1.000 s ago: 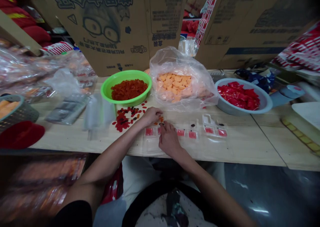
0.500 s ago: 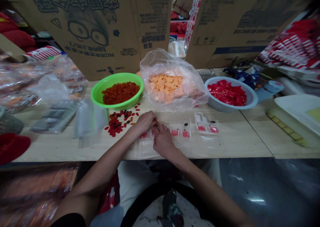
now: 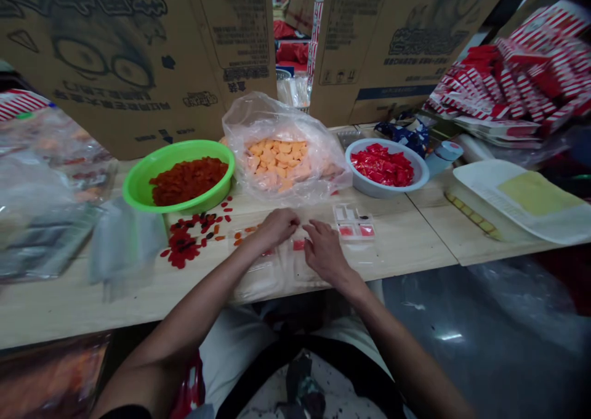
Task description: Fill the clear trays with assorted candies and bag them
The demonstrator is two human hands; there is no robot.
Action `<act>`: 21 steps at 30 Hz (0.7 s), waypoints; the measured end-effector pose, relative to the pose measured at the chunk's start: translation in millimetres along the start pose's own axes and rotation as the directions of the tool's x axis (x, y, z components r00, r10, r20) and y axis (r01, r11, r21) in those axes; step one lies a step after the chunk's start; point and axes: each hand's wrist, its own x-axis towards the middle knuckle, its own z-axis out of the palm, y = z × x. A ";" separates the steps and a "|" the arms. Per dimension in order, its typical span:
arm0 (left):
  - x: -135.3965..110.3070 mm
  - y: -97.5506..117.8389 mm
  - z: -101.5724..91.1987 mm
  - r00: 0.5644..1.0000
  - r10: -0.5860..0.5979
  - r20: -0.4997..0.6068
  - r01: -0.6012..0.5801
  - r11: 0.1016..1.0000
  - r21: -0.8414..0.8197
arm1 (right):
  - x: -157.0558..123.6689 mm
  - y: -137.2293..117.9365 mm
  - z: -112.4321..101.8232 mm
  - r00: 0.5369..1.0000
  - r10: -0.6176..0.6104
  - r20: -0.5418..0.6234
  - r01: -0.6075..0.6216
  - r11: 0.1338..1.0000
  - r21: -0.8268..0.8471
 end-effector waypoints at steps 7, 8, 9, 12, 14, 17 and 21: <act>32.0 9.0 9.7 0.984 -0.169 -0.056 0.144 0.942 -0.302 | 3.8 37.7 4.7 0.991 0.062 -0.119 -0.057 0.997 0.045; 35.3 10.6 10.7 0.975 -0.220 -0.022 0.192 0.893 -0.407 | 5.8 38.5 5.4 0.990 0.065 -0.122 -0.059 0.997 0.054; 37.6 12.4 11.8 0.965 -0.260 0.019 0.235 0.836 -0.497 | 7.9 38.8 6.0 0.990 0.065 -0.123 -0.057 0.996 0.061; 34.5 14.3 8.3 0.940 -0.339 0.046 0.286 0.703 -0.651 | 13.8 40.3 5.6 0.994 0.038 -0.104 -0.031 0.997 0.070; 22.0 6.7 -8.6 0.929 -0.367 -0.037 0.252 0.705 -0.662 | 18.2 43.7 2.9 0.997 0.030 -0.076 -0.026 0.998 0.054; -4.8 -27.3 -60.1 0.869 -0.409 -0.279 0.244 0.843 -0.479 | 29.3 48.4 -3.2 1.000 0.018 0.002 -0.018 1.000 -0.008; -28.7 -105.5 -133.9 0.663 -0.507 -0.551 0.591 0.806 -0.030 | 52.9 40.1 -8.2 0.983 -0.063 0.174 0.084 0.989 -0.122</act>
